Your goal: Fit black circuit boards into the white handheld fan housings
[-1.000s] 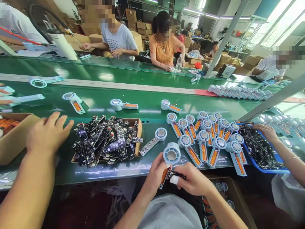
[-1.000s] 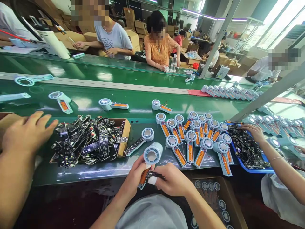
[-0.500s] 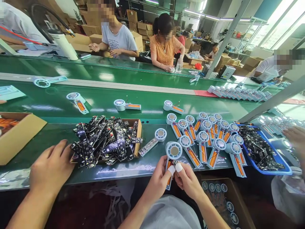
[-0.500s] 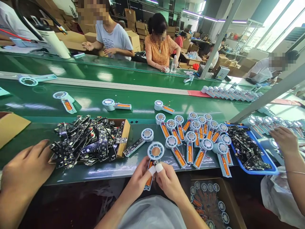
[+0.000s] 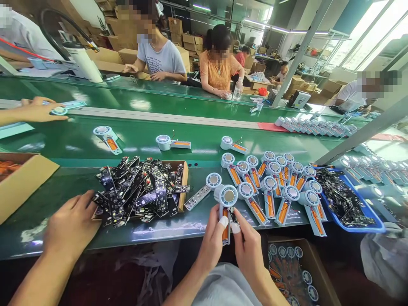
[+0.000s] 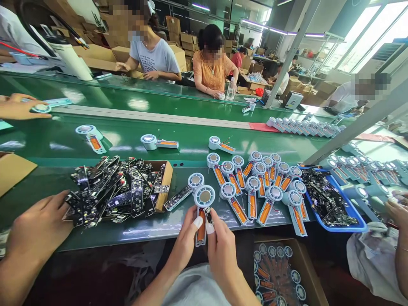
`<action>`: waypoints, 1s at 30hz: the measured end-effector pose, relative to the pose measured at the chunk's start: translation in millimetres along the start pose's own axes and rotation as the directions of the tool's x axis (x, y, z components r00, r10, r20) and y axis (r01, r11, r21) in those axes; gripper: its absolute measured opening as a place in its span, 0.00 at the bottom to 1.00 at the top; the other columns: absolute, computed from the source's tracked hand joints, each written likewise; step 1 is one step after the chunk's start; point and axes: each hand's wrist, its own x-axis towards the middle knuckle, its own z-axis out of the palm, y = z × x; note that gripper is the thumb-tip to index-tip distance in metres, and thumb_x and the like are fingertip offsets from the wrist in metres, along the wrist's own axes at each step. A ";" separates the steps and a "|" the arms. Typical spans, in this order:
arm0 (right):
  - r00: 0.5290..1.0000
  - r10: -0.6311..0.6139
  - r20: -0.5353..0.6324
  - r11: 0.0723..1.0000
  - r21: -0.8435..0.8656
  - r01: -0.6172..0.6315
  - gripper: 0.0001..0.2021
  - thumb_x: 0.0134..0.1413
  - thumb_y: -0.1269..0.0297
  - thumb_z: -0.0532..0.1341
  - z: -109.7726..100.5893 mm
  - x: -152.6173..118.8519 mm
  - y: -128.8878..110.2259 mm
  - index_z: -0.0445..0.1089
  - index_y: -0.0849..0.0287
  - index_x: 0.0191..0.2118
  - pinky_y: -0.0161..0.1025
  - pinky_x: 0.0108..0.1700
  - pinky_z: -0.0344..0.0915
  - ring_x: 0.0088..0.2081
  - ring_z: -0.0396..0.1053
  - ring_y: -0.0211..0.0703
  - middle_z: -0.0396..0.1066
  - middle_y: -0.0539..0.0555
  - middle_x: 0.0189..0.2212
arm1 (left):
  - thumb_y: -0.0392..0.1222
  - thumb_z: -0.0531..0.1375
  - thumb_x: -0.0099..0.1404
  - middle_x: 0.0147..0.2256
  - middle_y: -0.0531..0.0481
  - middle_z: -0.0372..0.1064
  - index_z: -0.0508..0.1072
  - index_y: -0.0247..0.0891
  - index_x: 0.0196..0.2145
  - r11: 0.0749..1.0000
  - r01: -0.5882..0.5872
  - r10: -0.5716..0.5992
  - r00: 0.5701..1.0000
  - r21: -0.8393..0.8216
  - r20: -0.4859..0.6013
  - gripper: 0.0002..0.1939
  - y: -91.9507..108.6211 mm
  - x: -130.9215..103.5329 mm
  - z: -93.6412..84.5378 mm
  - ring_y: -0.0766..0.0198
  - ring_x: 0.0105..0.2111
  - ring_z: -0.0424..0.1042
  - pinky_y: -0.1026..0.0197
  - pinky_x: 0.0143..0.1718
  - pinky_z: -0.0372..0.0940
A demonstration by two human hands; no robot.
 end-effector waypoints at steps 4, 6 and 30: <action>0.993 -0.069 0.100 0.892 -0.439 0.106 0.26 0.66 0.73 0.47 5.3 -0.5 -2.3 0.58 0.62 0.68 0.35 0.25 0.68 0.26 0.75 0.44 0.77 0.60 0.36 | 0.53 0.49 0.71 0.66 0.36 0.55 0.55 0.39 0.63 0.997 -0.044 0.049 0.996 0.065 -0.074 0.28 -8.7 -5.1 8.8 0.51 0.67 0.54 0.49 0.66 0.51; 0.982 -0.006 0.190 0.812 -0.571 0.115 0.30 0.63 0.77 0.48 5.0 -1.8 -6.9 0.54 0.61 0.70 0.34 0.22 0.66 0.23 0.74 0.43 0.77 0.60 0.35 | 0.54 0.48 0.72 0.67 0.35 0.53 0.52 0.39 0.64 0.999 -0.005 0.009 0.997 0.050 -0.071 0.29 -10.3 -6.1 12.1 0.51 0.68 0.53 0.48 0.67 0.50; 0.976 -0.073 0.203 0.808 -0.561 0.177 0.33 0.58 0.83 0.46 20.2 15.7 28.9 0.56 0.54 0.68 0.40 0.32 0.76 0.38 0.78 0.49 0.64 0.68 0.59 | 0.46 0.50 0.71 0.49 0.32 0.75 0.74 0.34 0.47 0.424 -0.264 0.492 0.870 0.866 0.024 0.18 12.2 54.1 -42.8 0.42 0.51 0.71 0.41 0.52 0.65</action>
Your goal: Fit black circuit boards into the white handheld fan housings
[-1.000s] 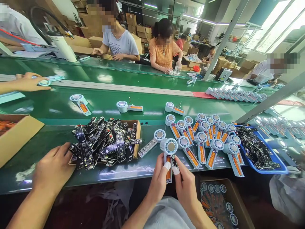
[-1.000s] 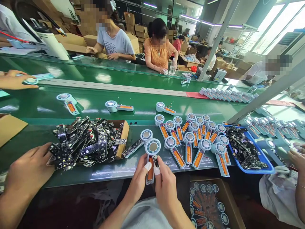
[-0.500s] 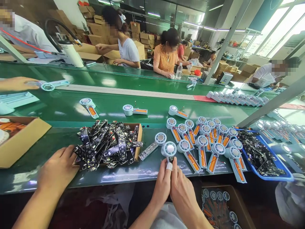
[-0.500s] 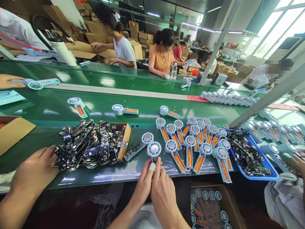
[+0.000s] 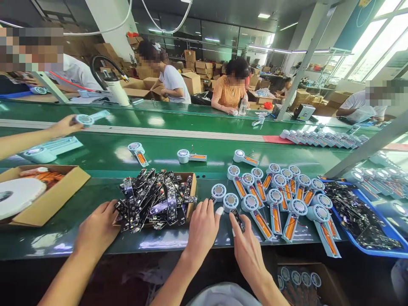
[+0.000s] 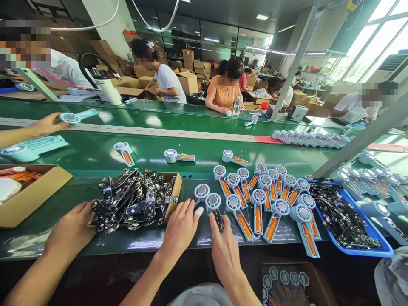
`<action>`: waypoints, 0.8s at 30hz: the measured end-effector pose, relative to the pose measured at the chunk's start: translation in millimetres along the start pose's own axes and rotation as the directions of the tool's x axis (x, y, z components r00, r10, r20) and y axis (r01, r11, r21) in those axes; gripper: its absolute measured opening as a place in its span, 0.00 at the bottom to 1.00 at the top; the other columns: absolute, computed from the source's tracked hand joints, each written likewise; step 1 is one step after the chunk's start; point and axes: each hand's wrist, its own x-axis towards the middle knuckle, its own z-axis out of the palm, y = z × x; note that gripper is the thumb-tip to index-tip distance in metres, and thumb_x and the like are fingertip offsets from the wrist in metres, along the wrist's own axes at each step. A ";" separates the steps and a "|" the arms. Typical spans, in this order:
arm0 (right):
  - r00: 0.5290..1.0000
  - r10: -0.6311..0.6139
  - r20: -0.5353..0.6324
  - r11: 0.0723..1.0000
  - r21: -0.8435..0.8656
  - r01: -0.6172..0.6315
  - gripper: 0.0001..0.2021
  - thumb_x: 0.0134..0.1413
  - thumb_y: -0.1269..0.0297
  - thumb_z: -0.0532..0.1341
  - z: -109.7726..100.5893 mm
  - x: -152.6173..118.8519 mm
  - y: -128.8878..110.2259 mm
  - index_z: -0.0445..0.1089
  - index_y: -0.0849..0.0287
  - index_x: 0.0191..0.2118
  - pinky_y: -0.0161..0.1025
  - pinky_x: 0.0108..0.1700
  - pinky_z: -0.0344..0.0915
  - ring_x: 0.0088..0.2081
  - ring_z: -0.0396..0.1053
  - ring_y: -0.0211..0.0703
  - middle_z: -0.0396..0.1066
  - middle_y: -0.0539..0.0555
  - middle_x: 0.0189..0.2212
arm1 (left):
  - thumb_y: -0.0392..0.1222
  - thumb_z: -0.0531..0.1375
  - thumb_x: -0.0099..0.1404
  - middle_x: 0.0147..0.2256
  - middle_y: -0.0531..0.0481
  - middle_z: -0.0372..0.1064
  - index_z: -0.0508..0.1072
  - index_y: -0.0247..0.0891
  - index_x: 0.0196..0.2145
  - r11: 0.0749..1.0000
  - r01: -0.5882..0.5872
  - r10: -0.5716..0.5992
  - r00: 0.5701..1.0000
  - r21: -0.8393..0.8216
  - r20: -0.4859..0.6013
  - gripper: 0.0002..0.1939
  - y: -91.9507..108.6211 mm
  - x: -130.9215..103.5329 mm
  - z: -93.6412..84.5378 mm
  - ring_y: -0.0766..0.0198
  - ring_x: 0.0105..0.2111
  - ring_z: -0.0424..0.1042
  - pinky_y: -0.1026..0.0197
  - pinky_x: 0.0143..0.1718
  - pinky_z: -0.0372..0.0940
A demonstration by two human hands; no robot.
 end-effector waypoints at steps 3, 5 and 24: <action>0.999 0.000 0.054 1.000 0.003 0.000 0.27 0.58 0.81 0.51 -8.0 14.6 -8.6 0.67 0.57 0.61 0.43 0.41 0.75 0.44 0.77 0.52 0.62 0.68 0.60 | 0.50 0.45 0.73 0.39 0.39 0.76 0.75 0.39 0.36 0.992 0.049 -0.042 0.997 -0.112 0.059 0.21 4.5 -3.2 -0.6 0.48 0.43 0.73 0.46 0.47 0.68; 0.998 -0.008 0.063 1.000 0.022 0.007 0.22 0.61 0.75 0.55 -16.3 24.5 -16.6 0.67 0.60 0.60 0.48 0.48 0.73 0.50 0.74 0.56 0.61 0.70 0.62 | 0.49 0.41 0.74 0.33 0.42 0.74 0.72 0.41 0.30 0.982 0.070 -0.054 0.994 -0.173 0.096 0.25 6.6 -3.8 -3.8 0.50 0.38 0.73 0.48 0.43 0.68; 0.991 0.071 0.118 0.997 0.030 -0.075 0.14 0.69 0.59 0.55 -79.5 176.5 -9.4 0.66 0.58 0.54 0.44 0.50 0.65 0.49 0.68 0.52 0.66 0.61 0.50 | 0.50 0.46 0.74 0.39 0.42 0.75 0.77 0.41 0.38 0.774 -0.039 -0.003 0.998 -0.632 -0.066 0.21 -22.4 -34.1 5.3 0.53 0.41 0.74 0.53 0.44 0.69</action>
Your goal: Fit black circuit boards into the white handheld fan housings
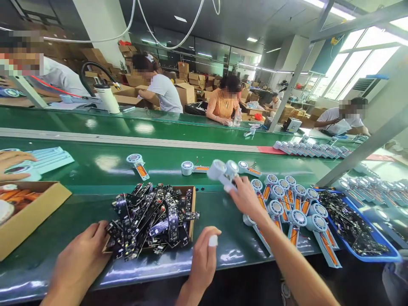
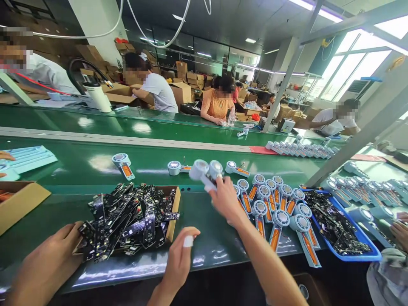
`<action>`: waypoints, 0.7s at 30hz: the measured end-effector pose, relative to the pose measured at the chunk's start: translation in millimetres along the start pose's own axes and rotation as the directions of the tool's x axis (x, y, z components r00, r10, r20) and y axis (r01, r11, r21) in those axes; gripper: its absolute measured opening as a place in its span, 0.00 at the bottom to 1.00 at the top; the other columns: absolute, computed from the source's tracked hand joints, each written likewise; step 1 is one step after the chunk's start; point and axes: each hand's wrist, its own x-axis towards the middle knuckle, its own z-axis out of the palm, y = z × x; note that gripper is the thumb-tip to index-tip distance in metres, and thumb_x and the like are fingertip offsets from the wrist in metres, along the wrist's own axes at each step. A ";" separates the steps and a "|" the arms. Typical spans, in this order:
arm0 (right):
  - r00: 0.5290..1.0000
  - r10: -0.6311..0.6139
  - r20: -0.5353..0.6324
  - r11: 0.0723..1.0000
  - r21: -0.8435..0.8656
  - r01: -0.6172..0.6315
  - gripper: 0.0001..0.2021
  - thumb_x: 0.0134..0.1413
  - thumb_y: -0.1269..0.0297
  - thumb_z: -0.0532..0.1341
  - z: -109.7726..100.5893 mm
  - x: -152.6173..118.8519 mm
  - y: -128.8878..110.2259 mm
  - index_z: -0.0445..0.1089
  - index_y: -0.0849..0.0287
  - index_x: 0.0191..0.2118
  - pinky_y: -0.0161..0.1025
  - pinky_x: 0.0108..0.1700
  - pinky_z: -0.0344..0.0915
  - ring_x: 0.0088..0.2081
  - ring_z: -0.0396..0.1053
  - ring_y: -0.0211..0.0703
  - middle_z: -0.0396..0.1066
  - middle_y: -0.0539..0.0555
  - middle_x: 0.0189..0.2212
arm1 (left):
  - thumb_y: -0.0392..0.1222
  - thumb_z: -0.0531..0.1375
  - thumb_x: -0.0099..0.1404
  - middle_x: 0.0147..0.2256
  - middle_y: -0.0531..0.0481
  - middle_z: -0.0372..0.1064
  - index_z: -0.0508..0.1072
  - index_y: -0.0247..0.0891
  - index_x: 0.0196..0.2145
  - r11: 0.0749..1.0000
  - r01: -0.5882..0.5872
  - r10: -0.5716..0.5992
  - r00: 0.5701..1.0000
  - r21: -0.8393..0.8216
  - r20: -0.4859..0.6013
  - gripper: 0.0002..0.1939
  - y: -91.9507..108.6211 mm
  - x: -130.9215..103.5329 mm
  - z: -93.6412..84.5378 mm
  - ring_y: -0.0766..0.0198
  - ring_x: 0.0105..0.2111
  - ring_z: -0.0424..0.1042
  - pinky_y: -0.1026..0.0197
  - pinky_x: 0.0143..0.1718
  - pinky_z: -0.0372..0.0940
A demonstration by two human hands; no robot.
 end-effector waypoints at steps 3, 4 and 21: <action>0.995 0.095 0.007 0.992 -0.088 -0.094 0.17 0.70 0.59 0.53 -12.0 88.8 -5.6 0.66 0.65 0.56 0.49 0.53 0.65 0.53 0.67 0.57 0.66 0.68 0.53 | 0.51 0.46 0.74 0.40 0.42 0.75 0.78 0.41 0.38 0.996 0.042 -0.055 0.984 0.076 0.167 0.22 -5.9 16.8 4.2 0.52 0.43 0.74 0.50 0.47 0.68; 0.992 0.122 0.010 0.987 -0.109 -0.120 0.18 0.71 0.58 0.54 -10.1 112.2 -6.9 0.66 0.65 0.56 0.50 0.53 0.65 0.53 0.67 0.57 0.66 0.68 0.54 | 0.51 0.46 0.74 0.40 0.42 0.75 0.78 0.41 0.38 0.996 0.059 -0.071 0.982 0.072 0.177 0.23 -7.5 20.1 4.8 0.52 0.43 0.74 0.50 0.47 0.68; 0.954 0.093 0.284 0.970 -0.242 -0.022 0.13 0.66 0.59 0.62 -32.8 147.7 99.8 0.71 0.61 0.51 0.47 0.46 0.73 0.45 0.74 0.45 0.72 0.56 0.49 | 0.48 0.59 0.71 0.55 0.45 0.69 0.73 0.46 0.52 0.954 0.294 -0.277 0.937 -0.053 0.212 0.13 -27.3 58.2 -74.9 0.56 0.49 0.72 0.51 0.48 0.72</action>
